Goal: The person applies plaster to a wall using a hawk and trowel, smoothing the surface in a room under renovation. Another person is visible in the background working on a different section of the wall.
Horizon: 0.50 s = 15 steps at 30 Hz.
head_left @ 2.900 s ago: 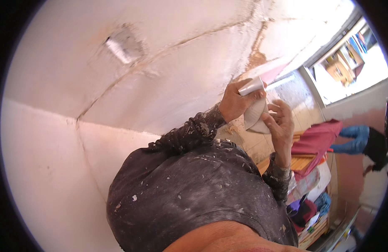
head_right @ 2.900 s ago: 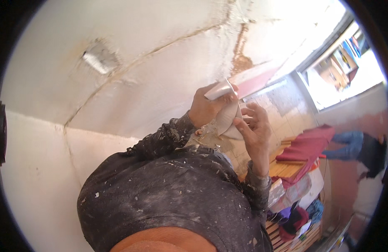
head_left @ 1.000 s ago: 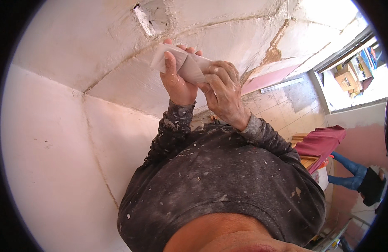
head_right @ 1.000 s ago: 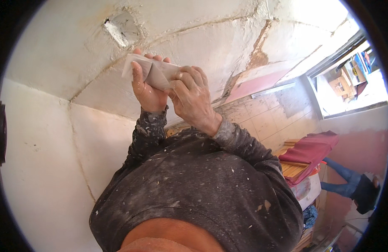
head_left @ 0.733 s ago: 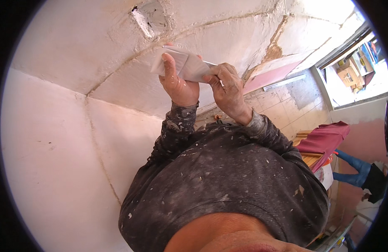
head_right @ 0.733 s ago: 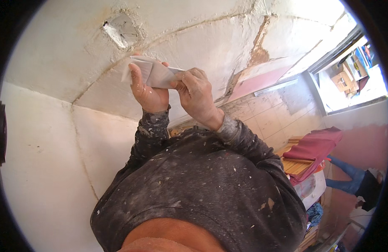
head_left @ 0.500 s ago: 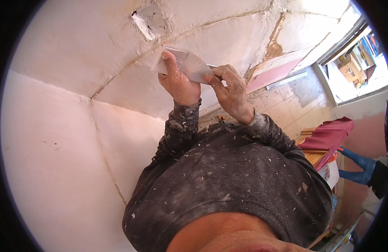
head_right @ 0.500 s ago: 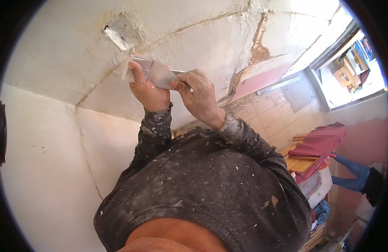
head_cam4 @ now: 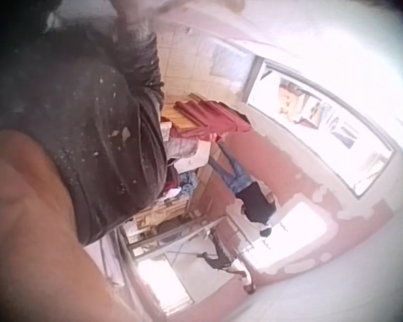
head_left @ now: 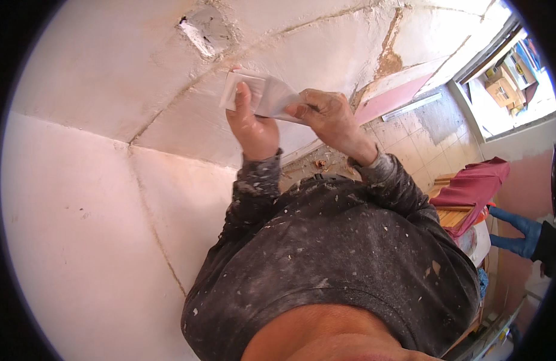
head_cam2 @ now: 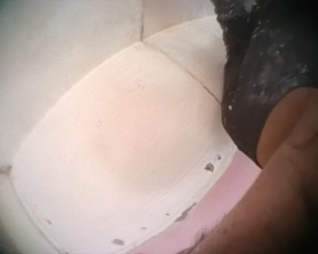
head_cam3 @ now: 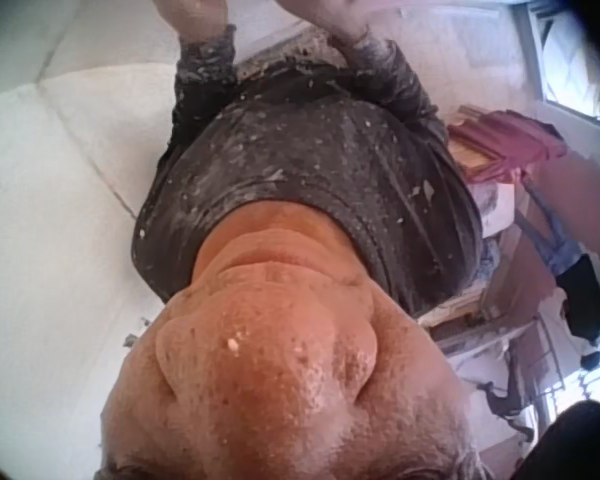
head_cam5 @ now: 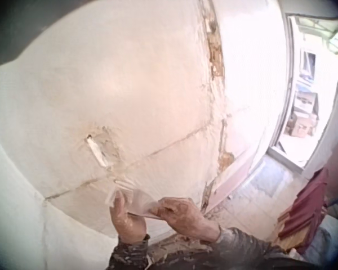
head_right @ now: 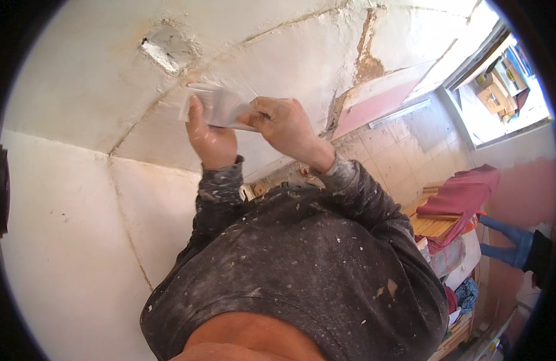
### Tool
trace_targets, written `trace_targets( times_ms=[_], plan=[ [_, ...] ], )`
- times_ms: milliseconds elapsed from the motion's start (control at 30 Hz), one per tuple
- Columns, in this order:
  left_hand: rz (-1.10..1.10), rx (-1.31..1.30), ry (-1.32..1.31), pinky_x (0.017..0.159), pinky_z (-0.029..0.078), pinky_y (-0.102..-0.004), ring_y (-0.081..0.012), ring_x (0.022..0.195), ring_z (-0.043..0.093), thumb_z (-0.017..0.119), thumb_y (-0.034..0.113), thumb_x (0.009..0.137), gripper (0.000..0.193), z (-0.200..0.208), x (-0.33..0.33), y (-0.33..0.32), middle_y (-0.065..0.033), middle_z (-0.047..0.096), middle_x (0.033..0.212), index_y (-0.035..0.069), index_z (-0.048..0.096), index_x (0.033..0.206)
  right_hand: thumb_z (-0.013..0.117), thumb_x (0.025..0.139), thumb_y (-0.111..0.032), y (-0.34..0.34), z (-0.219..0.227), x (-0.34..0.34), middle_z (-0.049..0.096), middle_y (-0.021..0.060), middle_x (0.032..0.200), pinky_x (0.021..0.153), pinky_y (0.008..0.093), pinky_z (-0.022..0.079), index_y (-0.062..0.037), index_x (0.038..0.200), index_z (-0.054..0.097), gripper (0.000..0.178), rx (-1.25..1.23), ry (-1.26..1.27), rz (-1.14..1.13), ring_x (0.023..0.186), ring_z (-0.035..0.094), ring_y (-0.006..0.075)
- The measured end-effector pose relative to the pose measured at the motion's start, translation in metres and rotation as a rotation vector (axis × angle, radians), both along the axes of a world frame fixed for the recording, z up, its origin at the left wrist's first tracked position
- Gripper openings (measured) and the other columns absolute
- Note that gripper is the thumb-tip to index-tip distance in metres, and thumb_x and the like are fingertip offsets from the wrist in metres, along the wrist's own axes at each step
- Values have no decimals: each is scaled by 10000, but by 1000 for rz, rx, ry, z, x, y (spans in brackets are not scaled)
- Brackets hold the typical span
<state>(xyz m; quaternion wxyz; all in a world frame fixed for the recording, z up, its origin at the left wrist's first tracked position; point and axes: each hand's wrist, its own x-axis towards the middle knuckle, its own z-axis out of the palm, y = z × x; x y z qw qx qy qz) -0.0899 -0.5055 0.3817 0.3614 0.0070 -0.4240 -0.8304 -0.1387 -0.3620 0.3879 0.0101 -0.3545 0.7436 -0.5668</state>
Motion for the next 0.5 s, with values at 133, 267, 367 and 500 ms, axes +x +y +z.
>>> trace_targets(
  times_ms=[133, 267, 367, 500],
  plan=[
    [-476, -80, -205, 924, 533, -378, -259, 1117, 625, 677, 492, 888, 734, -6, 29, -40, -161, 612, 1248, -39, 495, 1361, 708, 895, -238, 29, -3, -15, 673, 151, 723, 590, 371, 498, -23, 906, 708, 216, 133, 24, 120, 587, 636, 273],
    [-691, -542, -480, 860, 557, -380, -294, 1014, 671, 670, 551, 866, 727, -31, 48, -76, -202, 670, 1159, -84, 600, 1214, 690, 900, -232, 61, -17, -5, 693, 128, 744, 600, 360, 505, -47, 929, 731, 192, 378, 167, 213, 606, 652, 254],
    [-764, -820, -610, 840, 549, -378, -257, 969, 686, 730, 326, 833, 444, -8, 57, -58, -192, 708, 1119, -31, 697, 1094, 679, 901, -222, 81, -40, 21, 690, 135, 755, 609, 371, 504, -59, 930, 732, 174, 330, 145, 273, 618, 655, 270],
    [-688, -1672, -813, 731, 543, -300, -154, 811, 690, 597, 114, 811, 376, 0, 63, -14, -108, 738, 932, 127, 706, 1171, 672, 926, -213, 112, -59, 38, 707, 124, 803, 647, 349, 518, -25, 928, 720, 193, 483, 127, 246, 691, 673, 221]
  ],
)
